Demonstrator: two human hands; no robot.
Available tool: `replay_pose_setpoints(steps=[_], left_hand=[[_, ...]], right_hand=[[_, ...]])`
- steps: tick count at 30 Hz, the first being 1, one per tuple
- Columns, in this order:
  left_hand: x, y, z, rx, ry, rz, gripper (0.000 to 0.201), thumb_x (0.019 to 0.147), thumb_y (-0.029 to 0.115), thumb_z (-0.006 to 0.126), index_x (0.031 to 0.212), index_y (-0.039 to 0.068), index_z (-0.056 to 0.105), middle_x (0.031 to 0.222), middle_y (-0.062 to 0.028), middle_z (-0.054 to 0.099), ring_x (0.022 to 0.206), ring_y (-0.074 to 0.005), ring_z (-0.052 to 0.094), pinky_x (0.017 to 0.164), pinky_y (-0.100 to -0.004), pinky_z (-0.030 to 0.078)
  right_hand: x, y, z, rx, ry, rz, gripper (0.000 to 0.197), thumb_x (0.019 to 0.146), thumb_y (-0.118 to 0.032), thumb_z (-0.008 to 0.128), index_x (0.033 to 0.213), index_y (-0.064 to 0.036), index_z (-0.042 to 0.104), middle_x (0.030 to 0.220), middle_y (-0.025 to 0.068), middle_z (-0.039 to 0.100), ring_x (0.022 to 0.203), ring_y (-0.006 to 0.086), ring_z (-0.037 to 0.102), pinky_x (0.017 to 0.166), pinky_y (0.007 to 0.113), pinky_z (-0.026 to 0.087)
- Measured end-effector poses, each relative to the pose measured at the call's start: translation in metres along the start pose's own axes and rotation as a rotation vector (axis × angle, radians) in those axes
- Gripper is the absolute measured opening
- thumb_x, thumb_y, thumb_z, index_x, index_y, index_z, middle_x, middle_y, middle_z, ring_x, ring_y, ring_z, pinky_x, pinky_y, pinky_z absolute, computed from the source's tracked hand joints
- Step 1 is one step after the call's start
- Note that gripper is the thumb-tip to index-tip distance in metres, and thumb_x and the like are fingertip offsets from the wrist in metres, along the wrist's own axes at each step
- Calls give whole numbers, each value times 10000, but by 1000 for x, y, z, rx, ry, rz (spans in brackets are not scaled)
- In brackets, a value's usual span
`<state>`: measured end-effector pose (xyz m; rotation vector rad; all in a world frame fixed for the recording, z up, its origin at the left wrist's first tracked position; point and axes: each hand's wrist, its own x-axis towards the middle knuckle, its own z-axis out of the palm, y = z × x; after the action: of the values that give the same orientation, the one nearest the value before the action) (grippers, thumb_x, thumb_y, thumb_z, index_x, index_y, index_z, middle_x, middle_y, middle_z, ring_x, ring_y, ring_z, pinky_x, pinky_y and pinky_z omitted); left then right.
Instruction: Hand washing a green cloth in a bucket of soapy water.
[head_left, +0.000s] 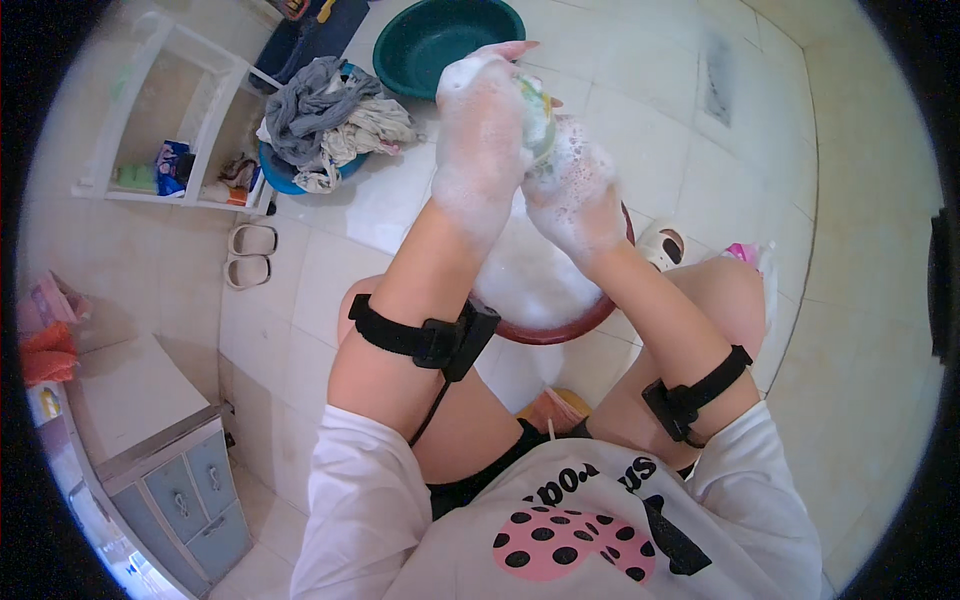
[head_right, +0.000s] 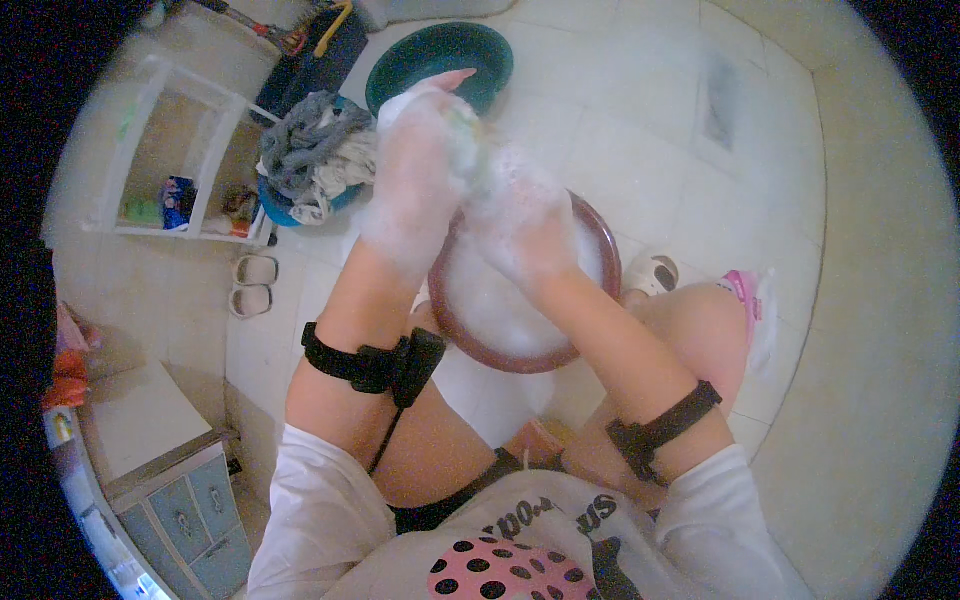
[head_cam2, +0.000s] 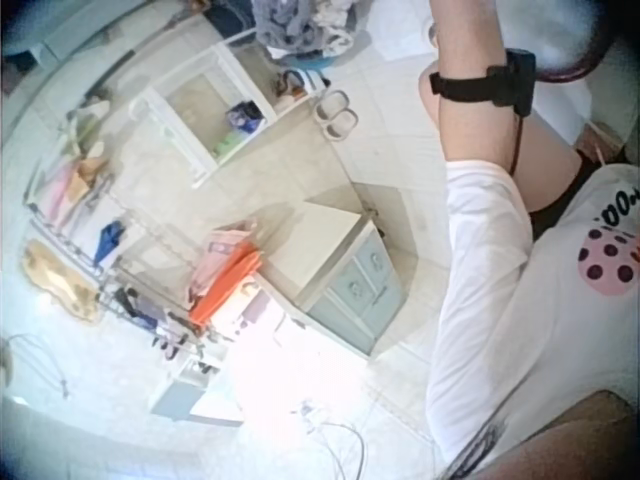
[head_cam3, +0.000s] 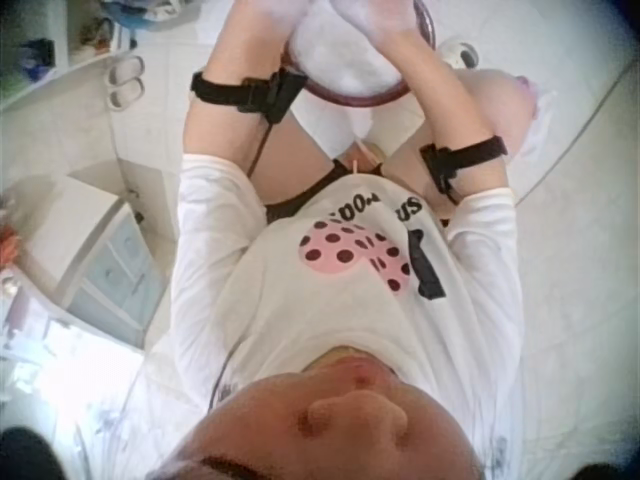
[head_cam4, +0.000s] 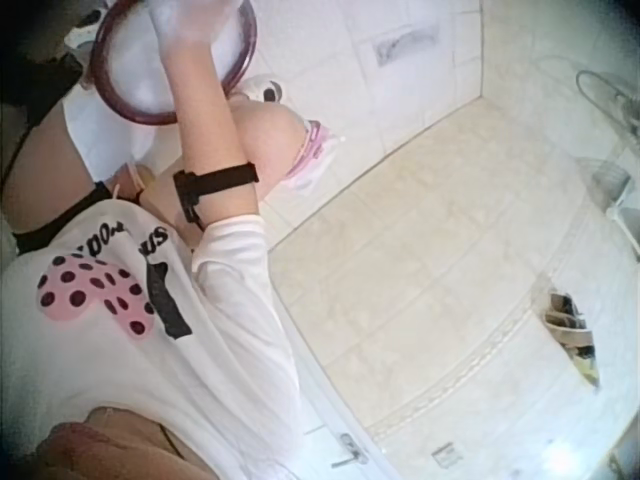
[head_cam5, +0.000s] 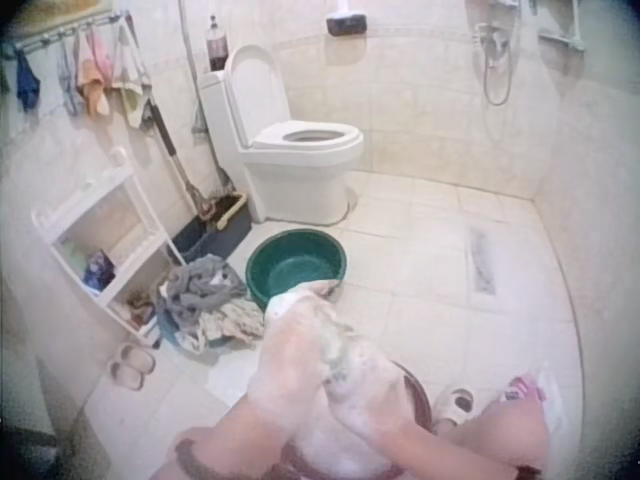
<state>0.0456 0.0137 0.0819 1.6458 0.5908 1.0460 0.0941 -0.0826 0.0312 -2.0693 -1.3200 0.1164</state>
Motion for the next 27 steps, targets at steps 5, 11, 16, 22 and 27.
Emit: replay_pose_setpoints(steps=[5,11,16,22,27], left_hand=[[3,8,-12,-481,-29,-114,261,740,71,386,932,-21,538,715,-130,525,611,-219,557,575,-315,477],[9,8,-27,-699,100,-462,246,750,109,425,953,-1,510,815,-143,530,681,-248,557,625,-335,472],[9,11,-34,-807,181,-581,283,742,132,512,1001,22,510,840,-95,489,772,-256,518,728,-383,443],[6,6,-26,-800,135,-571,295,750,121,492,1023,8,488,875,-100,482,779,-260,515,725,-388,440],[6,7,-15,-819,116,-574,308,750,118,489,1034,2,474,894,-106,475,779,-259,514,727,-393,441]], right_hand=[[11,-13,4,426,85,32,485,685,-291,623,1031,8,461,943,172,556,813,316,559,726,362,449],[15,-2,-18,909,-525,429,518,658,-344,697,995,-6,494,822,65,574,720,140,551,668,275,450],[7,-14,-42,821,-718,490,389,671,-317,696,893,-32,550,777,19,552,661,90,499,581,243,435],[2,-13,-44,639,-701,553,195,739,-191,637,859,-52,572,736,-16,533,621,68,476,524,206,401],[-11,17,-23,1104,-483,369,108,775,-111,587,859,-45,570,713,-40,520,599,43,459,496,192,383]])
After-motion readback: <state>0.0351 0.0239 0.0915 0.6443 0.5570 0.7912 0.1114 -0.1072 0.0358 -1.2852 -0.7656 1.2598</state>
